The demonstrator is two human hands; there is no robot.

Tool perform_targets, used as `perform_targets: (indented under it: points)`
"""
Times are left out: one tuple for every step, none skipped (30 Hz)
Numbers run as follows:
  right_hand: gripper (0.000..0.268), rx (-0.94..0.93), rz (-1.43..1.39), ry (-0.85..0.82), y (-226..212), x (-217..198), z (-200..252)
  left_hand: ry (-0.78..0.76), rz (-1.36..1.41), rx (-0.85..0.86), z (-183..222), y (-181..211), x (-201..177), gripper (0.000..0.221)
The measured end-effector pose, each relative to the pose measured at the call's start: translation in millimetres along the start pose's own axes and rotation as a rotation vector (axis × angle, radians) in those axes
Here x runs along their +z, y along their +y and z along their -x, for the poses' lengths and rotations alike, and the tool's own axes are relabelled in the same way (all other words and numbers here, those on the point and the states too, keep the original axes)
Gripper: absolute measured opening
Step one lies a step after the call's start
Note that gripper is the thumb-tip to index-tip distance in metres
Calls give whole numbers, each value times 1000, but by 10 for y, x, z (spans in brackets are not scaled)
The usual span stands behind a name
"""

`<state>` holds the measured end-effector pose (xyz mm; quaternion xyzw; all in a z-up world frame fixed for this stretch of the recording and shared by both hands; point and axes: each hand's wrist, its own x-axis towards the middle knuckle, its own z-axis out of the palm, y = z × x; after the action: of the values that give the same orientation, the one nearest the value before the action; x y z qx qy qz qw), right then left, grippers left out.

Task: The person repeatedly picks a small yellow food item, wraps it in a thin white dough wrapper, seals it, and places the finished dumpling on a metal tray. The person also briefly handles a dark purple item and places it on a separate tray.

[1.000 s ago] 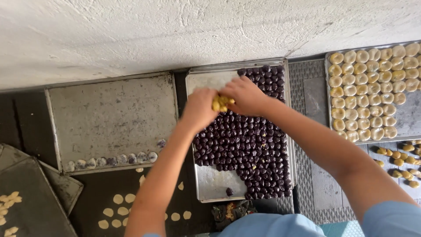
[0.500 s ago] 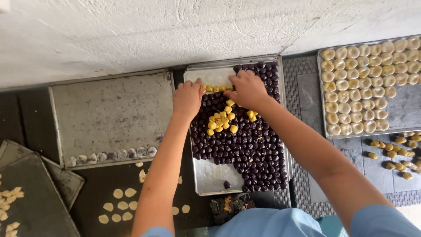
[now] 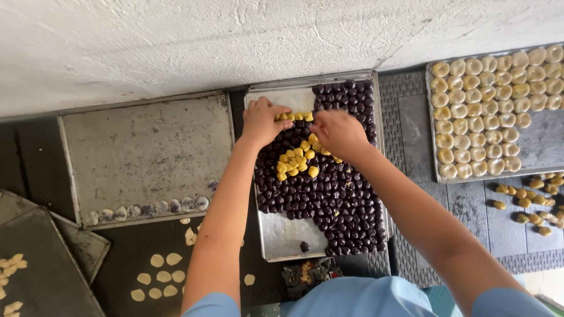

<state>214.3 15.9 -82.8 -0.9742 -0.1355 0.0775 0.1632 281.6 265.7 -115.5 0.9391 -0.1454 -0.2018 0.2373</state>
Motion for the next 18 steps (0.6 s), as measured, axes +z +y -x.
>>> perform_targets:
  points:
    - [24,7,-2,-4,-13,26,-105,-8,1,2,-28,-19,46,41]
    - [24,-68,84,59,-25,40,-243,-15,47,-26,-84,-40,60,38]
    - [29,-143,171,121,-37,49,-381,-22,93,-54,-138,-60,70,36]
    - [29,-139,168,121,-26,111,-443,-26,90,-53,-129,-19,30,36]
    - [34,-148,161,25,-21,177,-509,-24,132,-25,-119,14,-11,33]
    - [41,-161,155,-72,-21,252,-581,-20,176,1,-102,36,-47,31]
    - [41,-161,152,-74,-25,241,-618,-21,176,-1,-72,69,-96,31]
    - [40,-145,106,-130,-18,225,-648,-47,201,8,-44,111,-134,32]
    - [41,-129,59,-185,-13,212,-677,-73,227,17,-14,152,-172,34]
    - [41,-128,60,-190,-18,160,-681,-75,231,15,37,232,-255,34]
    - [42,-92,-61,-233,-26,106,-682,-105,201,26,91,314,-340,39]
    - [46,-56,-181,-272,-39,39,-708,-131,168,37,133,393,-451,45]
    - [46,-58,-179,-273,-21,38,-697,-129,170,36,109,350,-393,45]
    - [41,-72,-178,-262,2,37,-680,-111,133,63,80,312,-333,41]
    - [36,-87,-177,-251,30,34,-662,-92,96,90,49,277,-271,37]
    - [36,-84,-177,-251,21,27,-613,-94,97,92,73,266,-241,37]
    - [34,-104,-240,-196,14,20,-565,-33,78,135,95,256,-210,35]
    - [33,-123,-302,-139,8,10,-521,27,58,178,113,247,-182,33]
